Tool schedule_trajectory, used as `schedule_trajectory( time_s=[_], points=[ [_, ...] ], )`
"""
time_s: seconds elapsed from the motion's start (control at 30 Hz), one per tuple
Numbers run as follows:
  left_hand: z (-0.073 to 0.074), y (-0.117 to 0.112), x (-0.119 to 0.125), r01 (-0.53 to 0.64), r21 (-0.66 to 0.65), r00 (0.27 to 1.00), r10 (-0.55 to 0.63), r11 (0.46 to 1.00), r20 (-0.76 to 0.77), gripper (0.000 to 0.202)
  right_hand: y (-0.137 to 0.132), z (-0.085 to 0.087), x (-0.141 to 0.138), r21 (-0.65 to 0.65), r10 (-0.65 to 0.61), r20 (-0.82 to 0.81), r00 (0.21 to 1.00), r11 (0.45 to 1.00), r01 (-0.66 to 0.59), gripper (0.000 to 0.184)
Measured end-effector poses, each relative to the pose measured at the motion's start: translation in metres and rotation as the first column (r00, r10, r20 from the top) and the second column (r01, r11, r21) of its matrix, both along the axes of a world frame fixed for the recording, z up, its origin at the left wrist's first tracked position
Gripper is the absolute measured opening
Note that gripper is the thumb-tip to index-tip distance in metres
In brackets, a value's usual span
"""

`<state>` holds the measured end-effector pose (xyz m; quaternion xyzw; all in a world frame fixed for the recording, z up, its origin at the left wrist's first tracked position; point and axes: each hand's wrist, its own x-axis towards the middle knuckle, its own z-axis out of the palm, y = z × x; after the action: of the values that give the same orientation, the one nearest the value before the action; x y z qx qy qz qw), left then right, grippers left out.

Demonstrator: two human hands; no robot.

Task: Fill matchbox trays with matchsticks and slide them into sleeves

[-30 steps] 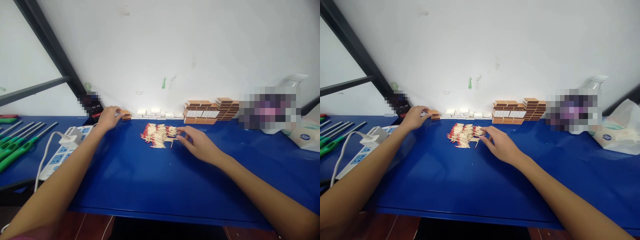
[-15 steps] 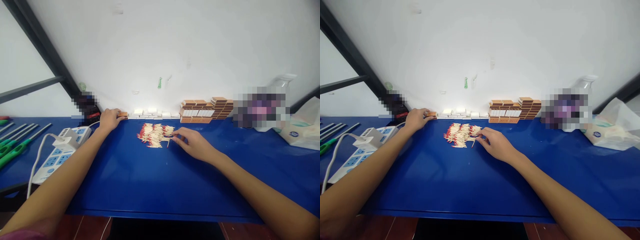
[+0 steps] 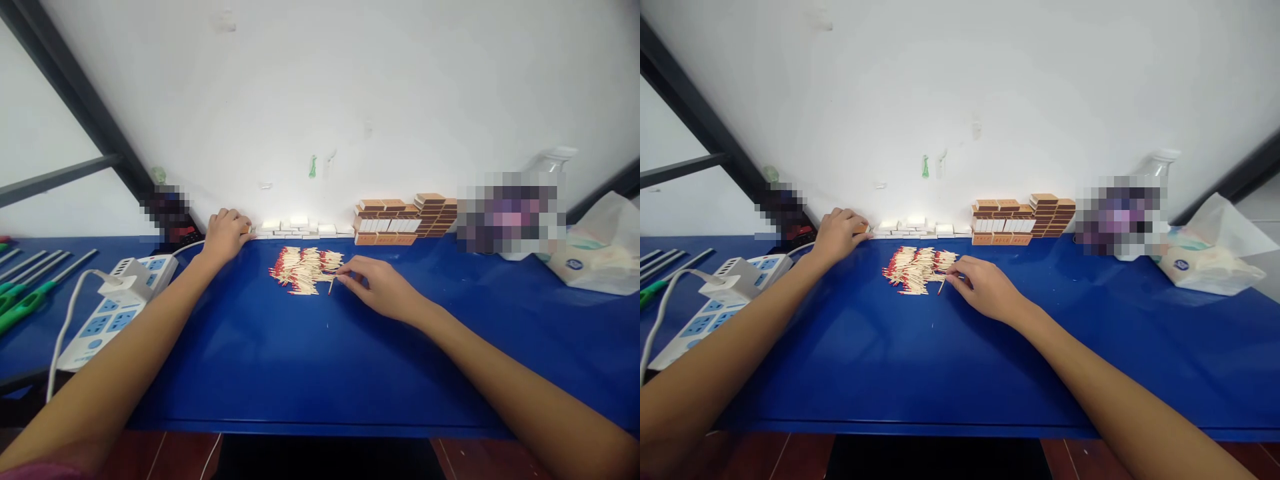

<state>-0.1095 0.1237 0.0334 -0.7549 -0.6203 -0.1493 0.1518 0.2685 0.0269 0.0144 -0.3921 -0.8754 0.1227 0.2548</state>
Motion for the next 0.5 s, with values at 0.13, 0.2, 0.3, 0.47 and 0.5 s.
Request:
schedule_trajectory(
  time_s=[0.13,0.2,0.3,0.47,0.5],
  points=[
    [-0.001,0.01,0.008,0.058,-0.009,0.998,-0.058,0.998,0.023,0.014,0.001,-0.001,0.001,0.006,0.0,0.008,1.0,1.0,0.0,0.024],
    [-0.002,0.013,0.01,0.061,-0.001,0.998,-0.061,0.998,0.035,0.017,0.002,-0.002,0.001,0.002,-0.003,0.008,1.0,1.0,0.003,0.023],
    [-0.002,0.015,0.013,0.072,0.017,0.996,-0.073,0.997,0.053,0.026,0.001,-0.002,0.0,0.004,-0.002,0.009,1.0,1.0,0.002,0.022],
    [-0.001,0.017,0.027,0.152,0.027,0.986,-0.153,0.988,0.064,0.025,-0.001,-0.001,-0.001,0.014,0.007,0.004,1.0,1.0,-0.007,0.02],
    [0.0,0.017,0.03,0.165,0.029,0.984,-0.166,0.986,0.065,0.023,-0.001,0.0,-0.001,0.013,0.006,0.003,1.0,1.0,-0.006,0.02]
  ],
)
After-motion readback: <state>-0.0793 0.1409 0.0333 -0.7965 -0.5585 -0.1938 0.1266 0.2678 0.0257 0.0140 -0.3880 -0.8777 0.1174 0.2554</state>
